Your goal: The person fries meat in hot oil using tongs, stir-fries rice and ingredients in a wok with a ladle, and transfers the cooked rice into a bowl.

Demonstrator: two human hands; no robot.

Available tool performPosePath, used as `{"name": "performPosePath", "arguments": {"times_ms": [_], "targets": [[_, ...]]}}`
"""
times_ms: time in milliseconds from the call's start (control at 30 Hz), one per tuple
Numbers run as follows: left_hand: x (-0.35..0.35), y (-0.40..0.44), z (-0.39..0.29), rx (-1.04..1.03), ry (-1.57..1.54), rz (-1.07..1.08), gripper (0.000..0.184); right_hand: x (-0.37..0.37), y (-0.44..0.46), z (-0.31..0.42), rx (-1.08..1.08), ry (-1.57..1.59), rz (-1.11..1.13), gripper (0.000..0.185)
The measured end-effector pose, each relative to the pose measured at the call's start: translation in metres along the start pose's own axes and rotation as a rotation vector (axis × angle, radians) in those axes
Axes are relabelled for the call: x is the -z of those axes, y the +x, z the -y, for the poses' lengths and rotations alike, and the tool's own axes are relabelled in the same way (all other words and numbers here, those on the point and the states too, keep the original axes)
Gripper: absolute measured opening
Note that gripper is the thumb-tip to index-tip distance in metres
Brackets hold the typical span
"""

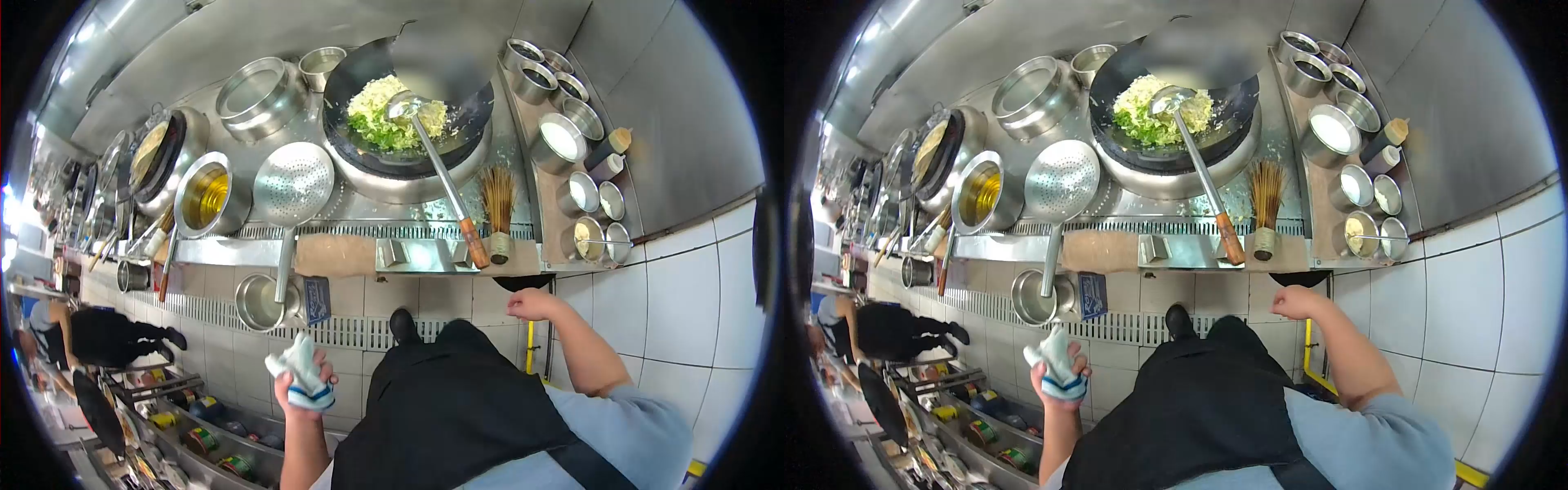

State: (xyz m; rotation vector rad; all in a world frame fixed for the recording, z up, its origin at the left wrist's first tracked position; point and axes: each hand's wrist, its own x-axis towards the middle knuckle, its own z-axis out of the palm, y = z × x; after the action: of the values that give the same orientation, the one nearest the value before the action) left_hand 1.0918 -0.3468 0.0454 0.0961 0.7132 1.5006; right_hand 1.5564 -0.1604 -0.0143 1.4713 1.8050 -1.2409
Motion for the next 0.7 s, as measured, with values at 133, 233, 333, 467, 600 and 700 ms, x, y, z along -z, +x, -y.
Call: {"name": "performPosePath", "arguments": {"times_ms": [133,233,333,467,600,700], "targets": [[-0.029,0.093,-0.020,0.147,0.004,0.197,0.074,0.005,-0.013,-0.015,-0.085,0.297,-0.194,0.027],[-0.059,0.128,-0.018,0.136,0.044,0.284,0.070,0.023,-0.025,-0.015,-0.130,0.278,-0.242,0.027],[-0.062,0.136,-0.011,0.199,0.139,0.348,0.071,0.036,-0.040,-0.013,-0.127,0.389,-0.326,0.026],[-0.053,0.123,-0.009,0.217,0.124,0.301,0.067,0.081,-0.067,-0.013,-0.096,0.531,-0.492,0.027],[-0.033,0.118,-0.015,0.257,0.072,0.233,0.065,0.162,-0.102,-0.010,-0.072,0.652,-1.066,0.034],[-0.024,0.112,-0.022,0.297,0.044,0.155,0.065,0.245,-0.091,-0.060,0.005,0.867,-1.437,0.058]]}}
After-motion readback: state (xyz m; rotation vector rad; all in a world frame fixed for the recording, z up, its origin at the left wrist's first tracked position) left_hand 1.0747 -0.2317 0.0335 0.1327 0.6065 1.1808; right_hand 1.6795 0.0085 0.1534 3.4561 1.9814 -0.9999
